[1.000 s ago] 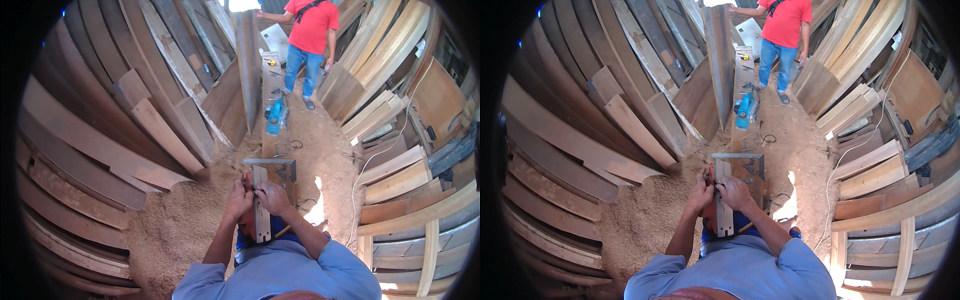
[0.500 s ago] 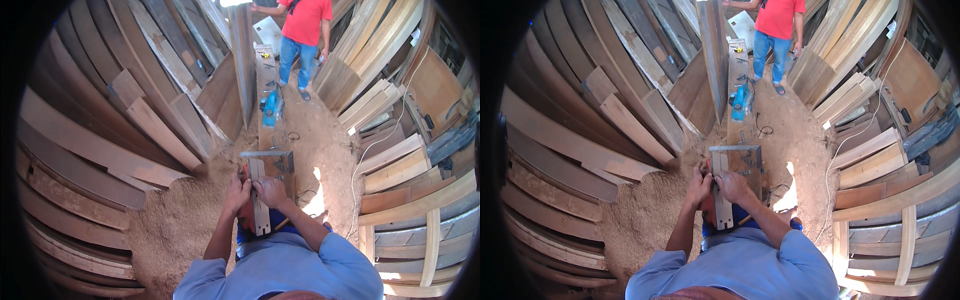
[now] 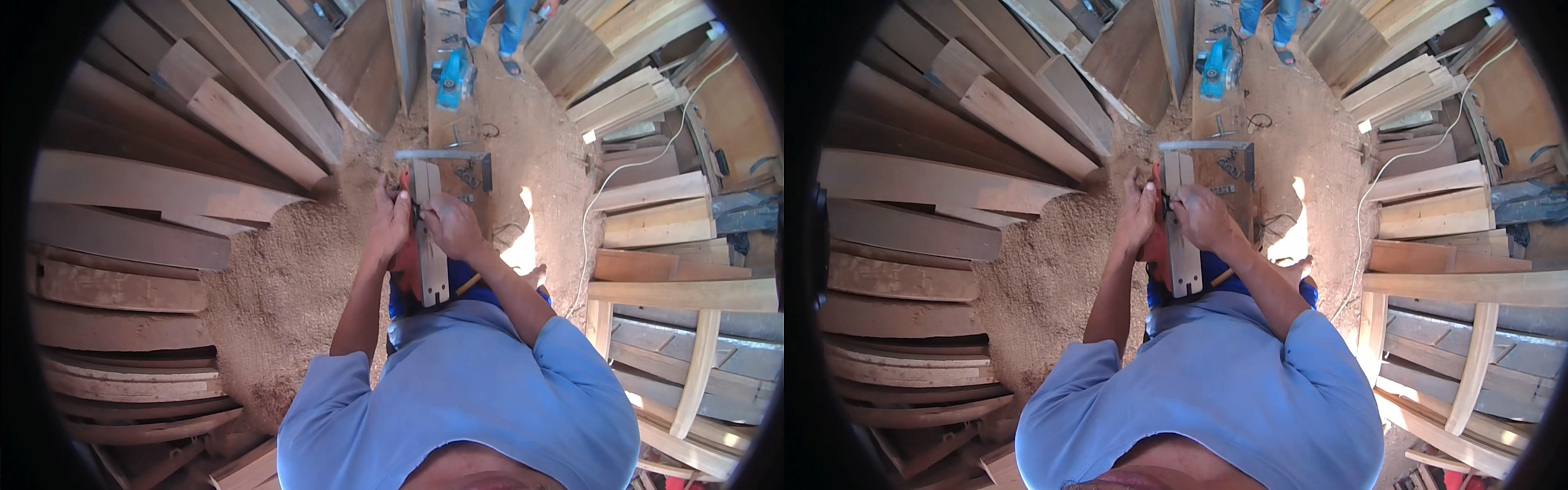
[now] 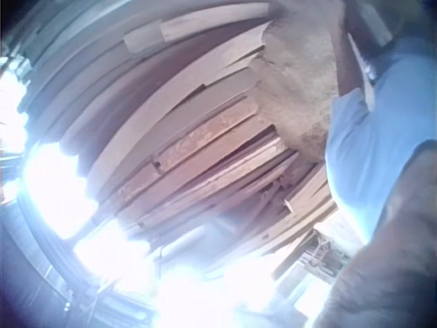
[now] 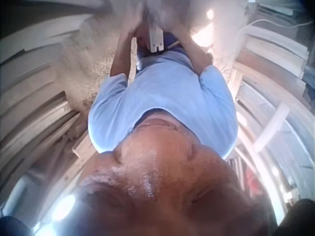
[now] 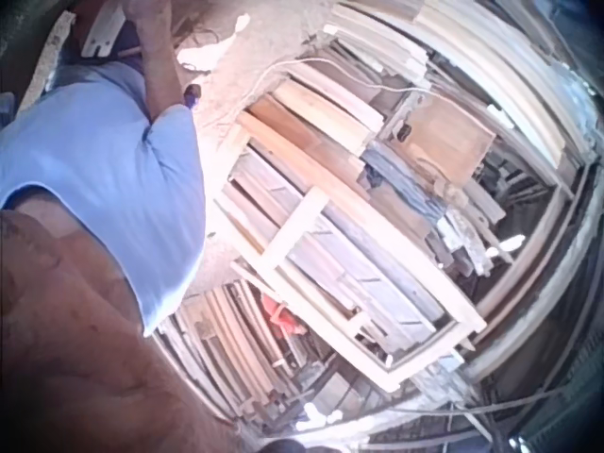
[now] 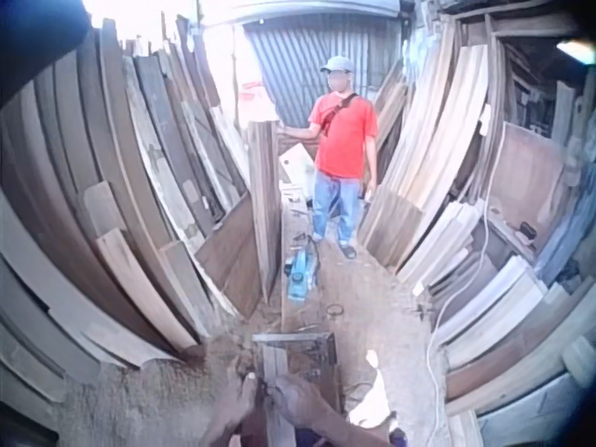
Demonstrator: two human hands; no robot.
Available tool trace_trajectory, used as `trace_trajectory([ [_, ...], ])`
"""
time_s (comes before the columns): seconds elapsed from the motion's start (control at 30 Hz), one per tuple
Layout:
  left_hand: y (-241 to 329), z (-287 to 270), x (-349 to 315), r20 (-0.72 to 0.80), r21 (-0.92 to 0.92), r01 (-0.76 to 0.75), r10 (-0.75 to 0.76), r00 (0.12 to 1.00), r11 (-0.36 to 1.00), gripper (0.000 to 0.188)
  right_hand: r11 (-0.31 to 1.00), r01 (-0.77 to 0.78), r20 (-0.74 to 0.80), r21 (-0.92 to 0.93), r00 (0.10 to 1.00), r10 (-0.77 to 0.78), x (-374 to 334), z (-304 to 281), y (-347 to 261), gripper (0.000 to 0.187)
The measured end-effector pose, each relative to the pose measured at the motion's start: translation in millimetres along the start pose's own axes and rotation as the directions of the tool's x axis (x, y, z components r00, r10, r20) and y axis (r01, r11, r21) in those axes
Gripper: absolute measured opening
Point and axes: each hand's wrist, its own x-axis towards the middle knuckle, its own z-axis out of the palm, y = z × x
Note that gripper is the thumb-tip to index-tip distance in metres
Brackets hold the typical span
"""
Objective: The person sits on the floor and uses a screwdriver to adjust the blades and components of an electric planer.
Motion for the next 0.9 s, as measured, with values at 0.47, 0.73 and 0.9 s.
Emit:
trace_trajectory([
  [0.47, 0.6, -3.5, 2.1, 0.043, 0.010, 0.077, -0.078, 0.996, 0.997, 0.070, 0.997, 0.052, -0.002, 0.050, 0.999, -0.052, 3.1, -5.4, -1.2, 0.019],
  [0.73, -12.9, 0.8, 5.4, 0.042, -0.014, 0.068, -0.068, 0.997, 0.998, 0.063, 0.999, 0.040, -0.017, 0.022, 0.999, -0.040, 3.9, -1.9, 2.8, 0.021],
  [0.9, -7.3, -2.2, 6.2, 0.054, -0.005, 0.067, -0.067, 0.996, 0.998, 0.063, 0.998, -0.048, 0.053, -0.034, 0.997, 0.049, 2.3, 1.6, 3.3, 0.014],
])
